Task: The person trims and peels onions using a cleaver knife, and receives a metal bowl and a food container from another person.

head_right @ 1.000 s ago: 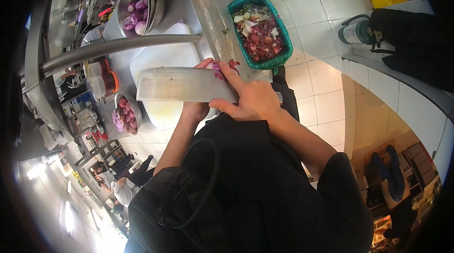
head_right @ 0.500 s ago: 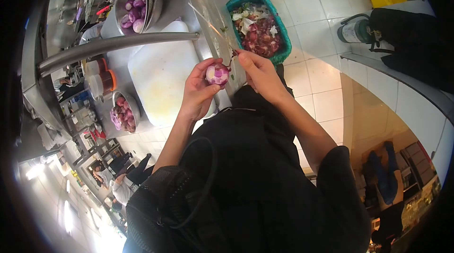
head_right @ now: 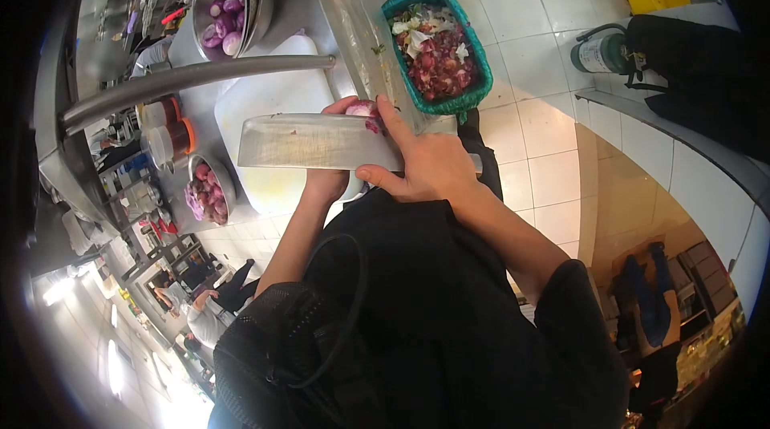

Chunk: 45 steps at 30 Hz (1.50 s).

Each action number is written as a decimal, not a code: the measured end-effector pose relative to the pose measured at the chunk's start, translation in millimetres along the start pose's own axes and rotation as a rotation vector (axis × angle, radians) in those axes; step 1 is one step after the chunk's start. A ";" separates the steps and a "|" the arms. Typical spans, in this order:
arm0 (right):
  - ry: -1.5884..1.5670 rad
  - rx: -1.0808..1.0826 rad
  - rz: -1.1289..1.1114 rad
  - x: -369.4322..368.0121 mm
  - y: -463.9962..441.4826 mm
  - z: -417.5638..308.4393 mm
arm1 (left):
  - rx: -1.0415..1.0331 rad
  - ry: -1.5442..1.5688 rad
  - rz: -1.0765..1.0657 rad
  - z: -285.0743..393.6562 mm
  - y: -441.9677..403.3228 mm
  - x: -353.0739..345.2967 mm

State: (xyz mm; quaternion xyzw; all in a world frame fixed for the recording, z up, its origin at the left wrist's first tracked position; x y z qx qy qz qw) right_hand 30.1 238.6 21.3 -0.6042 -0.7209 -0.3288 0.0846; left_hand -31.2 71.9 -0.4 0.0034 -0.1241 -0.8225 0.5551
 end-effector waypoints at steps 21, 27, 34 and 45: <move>-0.142 0.035 -0.012 -4.1 -2.4 9.5 | -0.003 0.061 0.058 -4.5 3.8 0.3; -0.125 0.076 0.043 -8.2 -2.7 8.5 | -0.115 -0.131 0.017 15.1 5.3 -1.8; -1.206 -0.054 -0.215 -27.0 -17.6 30.2 | 0.029 0.274 0.080 3.0 6.5 -8.8; -1.096 -0.120 -0.125 -21.1 -23.2 32.9 | 0.065 0.583 -0.013 -3.0 7.9 -5.5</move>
Point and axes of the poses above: each hand's wrist, its own y-axis away from the middle knuckle, its own x-axis out of the back of the hand, z = x × y, the point moved 7 cm from there along -y, towards the middle knuckle, and after that the axes turned 9 degrees about -x, right-handed, at the moved point
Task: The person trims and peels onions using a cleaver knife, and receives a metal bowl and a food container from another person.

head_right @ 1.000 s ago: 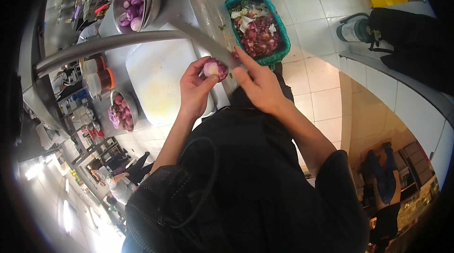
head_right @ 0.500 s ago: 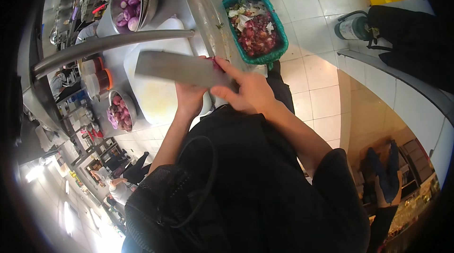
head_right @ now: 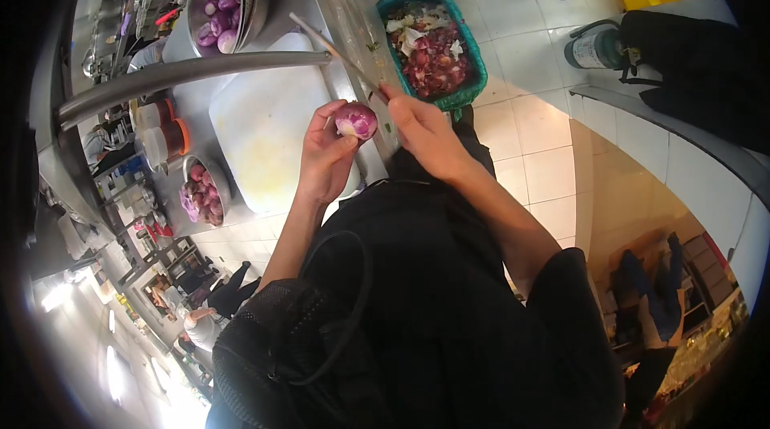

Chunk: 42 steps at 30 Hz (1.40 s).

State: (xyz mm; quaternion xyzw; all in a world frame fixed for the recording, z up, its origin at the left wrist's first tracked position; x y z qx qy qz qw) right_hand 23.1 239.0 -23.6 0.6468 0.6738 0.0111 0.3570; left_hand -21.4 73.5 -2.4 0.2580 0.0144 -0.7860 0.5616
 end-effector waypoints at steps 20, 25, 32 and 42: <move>1.000 0.147 0.208 -62.6 38.2 -13.8 | 0.097 0.125 -0.025 2.9 9.8 31.3; 0.945 0.120 0.311 -76.0 50.8 -8.0 | 0.092 0.126 -0.049 11.5 12.2 36.6; 0.878 0.290 0.355 -89.2 52.0 15.8 | 0.133 0.126 -0.107 16.0 15.7 48.1; -0.176 0.229 0.202 -67.4 18.9 55.4 | 0.173 0.117 -0.224 32.6 16.0 46.2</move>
Point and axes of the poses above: each hand's wrist, its own y-axis away from the middle knuckle, its own x-axis out of the back of the hand, z = x × y, the point moved 7 cm from there along -y, towards the middle knuckle, and after that the axes turned 9 degrees about -x, right-handed, at the moved point
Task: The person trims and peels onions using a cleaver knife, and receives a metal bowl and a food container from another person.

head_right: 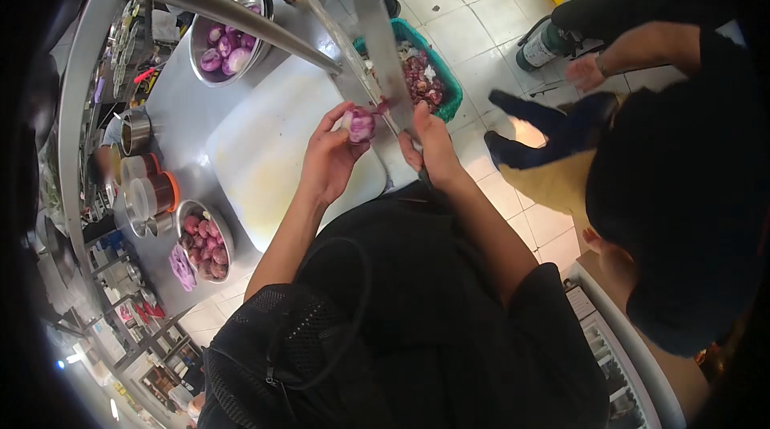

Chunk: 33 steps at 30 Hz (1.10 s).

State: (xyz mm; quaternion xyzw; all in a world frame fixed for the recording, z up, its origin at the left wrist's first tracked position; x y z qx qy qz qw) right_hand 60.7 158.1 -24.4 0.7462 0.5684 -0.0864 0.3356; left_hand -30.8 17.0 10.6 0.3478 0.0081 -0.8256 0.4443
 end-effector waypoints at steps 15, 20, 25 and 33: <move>0.409 0.093 -0.154 -0.5 -7.5 -51.9 | 0.014 0.149 0.087 -18.0 -23.4 -11.3; 0.503 0.055 -0.224 14.1 -16.0 -48.3 | -0.025 0.140 0.189 -37.1 -31.7 -8.2; 0.673 0.040 -0.246 26.3 -26.7 -53.6 | -0.045 0.091 0.262 -51.2 -37.3 -12.7; 0.110 -0.330 -0.345 63.6 -63.1 -31.0 | 0.020 -0.012 0.402 -64.4 -37.6 -15.0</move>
Point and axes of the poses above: each hand's wrist, its own y-axis away from the middle knuckle, its own x-axis out of the back of the hand, z = x × y, the point moved 7 cm from there along -y, towards the middle knuckle, and after that the axes turned 9 degrees about -x, right-handed, at the moved point
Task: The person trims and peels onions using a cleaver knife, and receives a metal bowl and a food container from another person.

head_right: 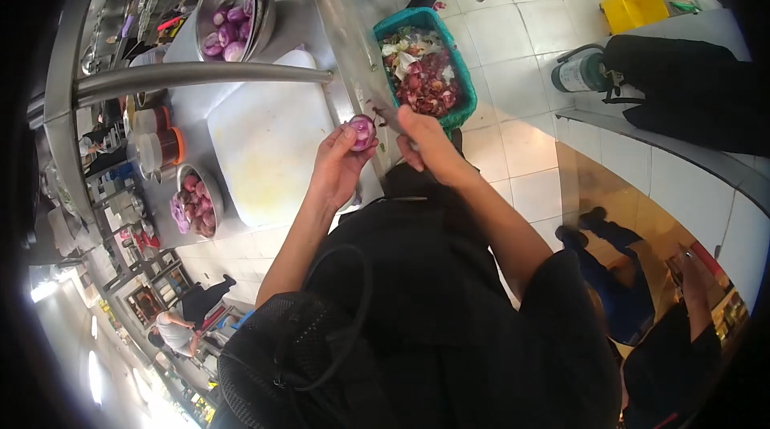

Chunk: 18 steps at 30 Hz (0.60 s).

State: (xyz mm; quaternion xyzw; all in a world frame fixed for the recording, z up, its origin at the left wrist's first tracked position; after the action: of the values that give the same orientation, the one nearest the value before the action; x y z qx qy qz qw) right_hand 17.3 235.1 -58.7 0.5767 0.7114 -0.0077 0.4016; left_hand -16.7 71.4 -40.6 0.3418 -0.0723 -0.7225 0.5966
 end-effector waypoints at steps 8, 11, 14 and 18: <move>0.229 -0.196 0.243 45.7 -27.3 11.4 | 0.016 0.064 -0.107 15.1 3.4 -18.7; 0.312 0.075 0.345 39.8 -21.3 7.8 | 0.009 0.051 -0.106 10.5 -0.4 -16.2; 0.318 0.125 0.186 7.5 3.7 -12.9 | 0.000 0.062 -0.078 7.0 -4.9 -7.3; 0.672 0.093 0.156 -14.3 22.0 -34.8 | -0.019 0.112 -0.061 5.2 -6.8 -8.5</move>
State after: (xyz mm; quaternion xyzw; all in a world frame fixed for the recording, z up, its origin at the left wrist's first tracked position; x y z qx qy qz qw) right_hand 16.1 247.3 -16.9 0.6173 0.7566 0.1808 0.1178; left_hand -24.8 79.5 -36.7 0.3778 -0.0215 -0.7207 0.5808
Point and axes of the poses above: each hand's wrist, its own y-axis away from the middle knuckle, its own x-axis out of the back of the hand, z = x × y, the point moved 7 cm from there along -y, towards the middle knuckle, and after that the axes turned 9 degrees about -x, right-handed, at the moved point
